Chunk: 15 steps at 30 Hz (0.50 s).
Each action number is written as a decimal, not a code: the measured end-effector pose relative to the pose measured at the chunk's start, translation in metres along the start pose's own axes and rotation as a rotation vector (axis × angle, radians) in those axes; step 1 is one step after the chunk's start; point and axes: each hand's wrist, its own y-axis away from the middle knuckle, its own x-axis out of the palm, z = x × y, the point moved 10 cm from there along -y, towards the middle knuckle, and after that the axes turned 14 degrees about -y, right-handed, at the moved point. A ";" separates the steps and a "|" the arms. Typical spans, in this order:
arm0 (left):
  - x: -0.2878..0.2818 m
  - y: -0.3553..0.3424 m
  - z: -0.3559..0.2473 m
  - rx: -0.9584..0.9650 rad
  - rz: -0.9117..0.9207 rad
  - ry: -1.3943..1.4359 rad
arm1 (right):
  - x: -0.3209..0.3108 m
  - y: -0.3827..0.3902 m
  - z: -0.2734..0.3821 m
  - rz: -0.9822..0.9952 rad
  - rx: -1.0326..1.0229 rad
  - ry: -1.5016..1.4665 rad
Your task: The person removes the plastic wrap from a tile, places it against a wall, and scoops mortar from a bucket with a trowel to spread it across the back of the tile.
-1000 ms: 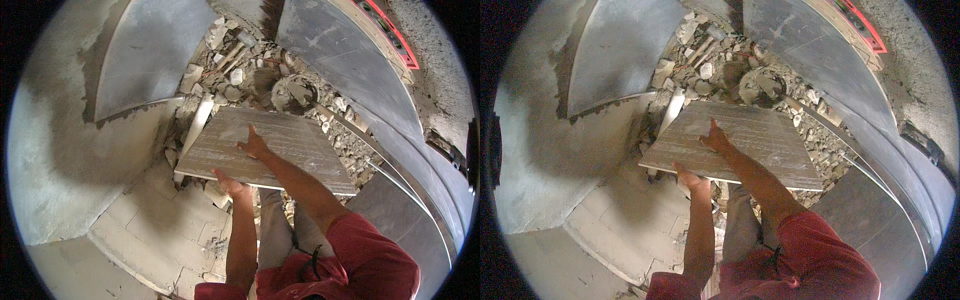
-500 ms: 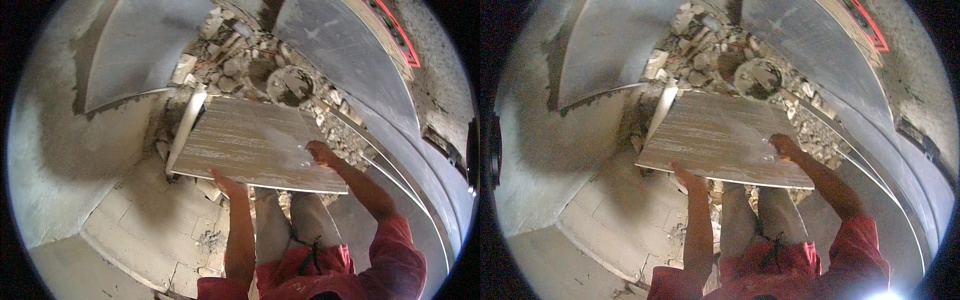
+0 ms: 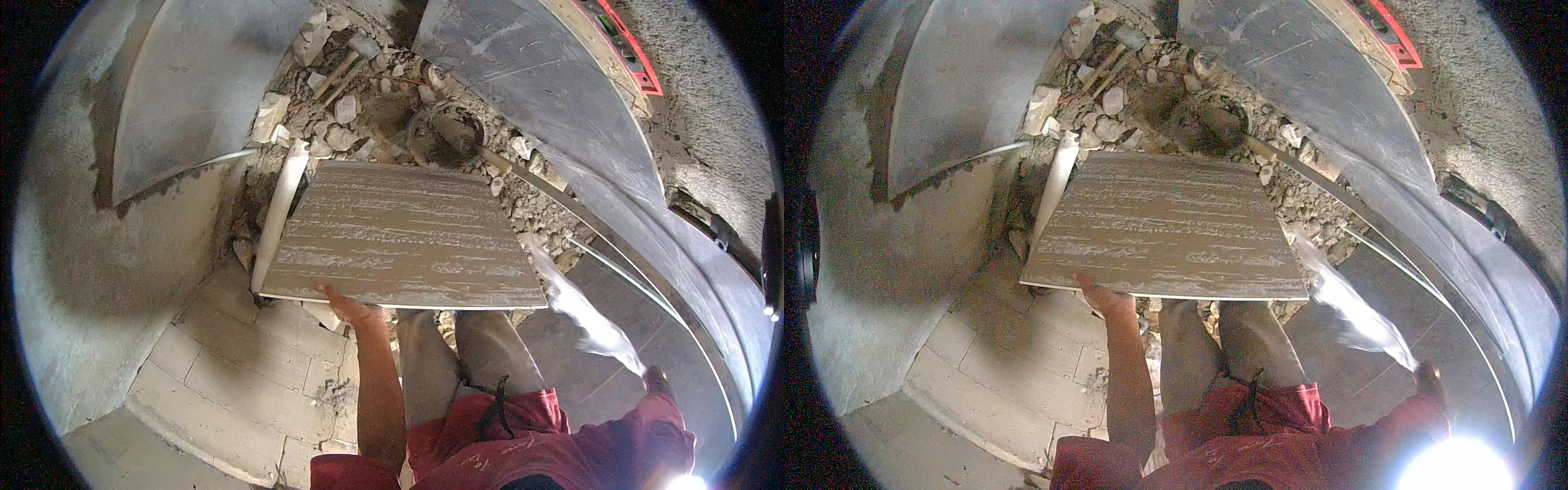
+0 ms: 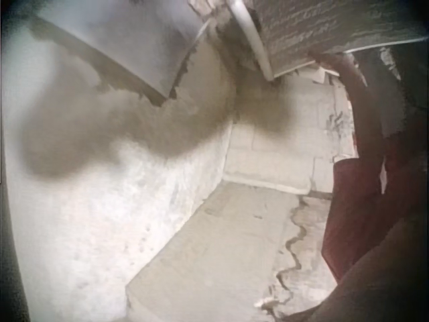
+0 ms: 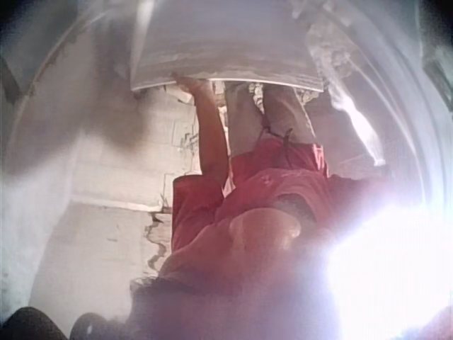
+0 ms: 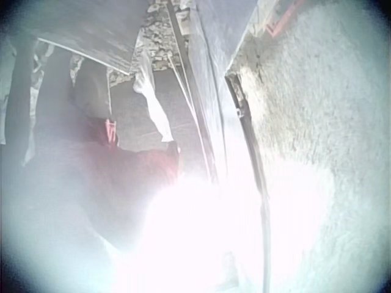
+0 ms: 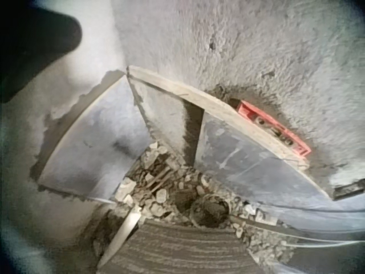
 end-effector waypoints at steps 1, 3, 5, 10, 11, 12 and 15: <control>0.001 0.002 0.000 -0.019 -0.021 0.007 | -0.009 0.005 0.000 -0.009 0.022 -0.016; 0.006 0.003 -0.008 0.010 -0.029 -0.011 | -0.017 0.008 0.010 -0.021 0.018 -0.038; 0.012 0.006 -0.015 0.043 -0.043 -0.027 | -0.020 0.014 0.018 -0.023 0.008 -0.047; -0.006 -0.012 -0.001 -0.008 -0.049 0.000 | -0.024 0.019 0.028 -0.034 -0.017 -0.069; -0.003 -0.006 -0.004 0.006 -0.062 0.002 | -0.026 0.020 0.025 -0.036 -0.019 -0.065; 0.005 0.004 -0.006 -0.015 -0.091 0.009 | -0.028 0.021 0.021 -0.035 -0.015 -0.061; 0.007 0.006 -0.004 -0.061 -0.143 0.006 | -0.033 0.025 0.017 -0.034 -0.007 -0.052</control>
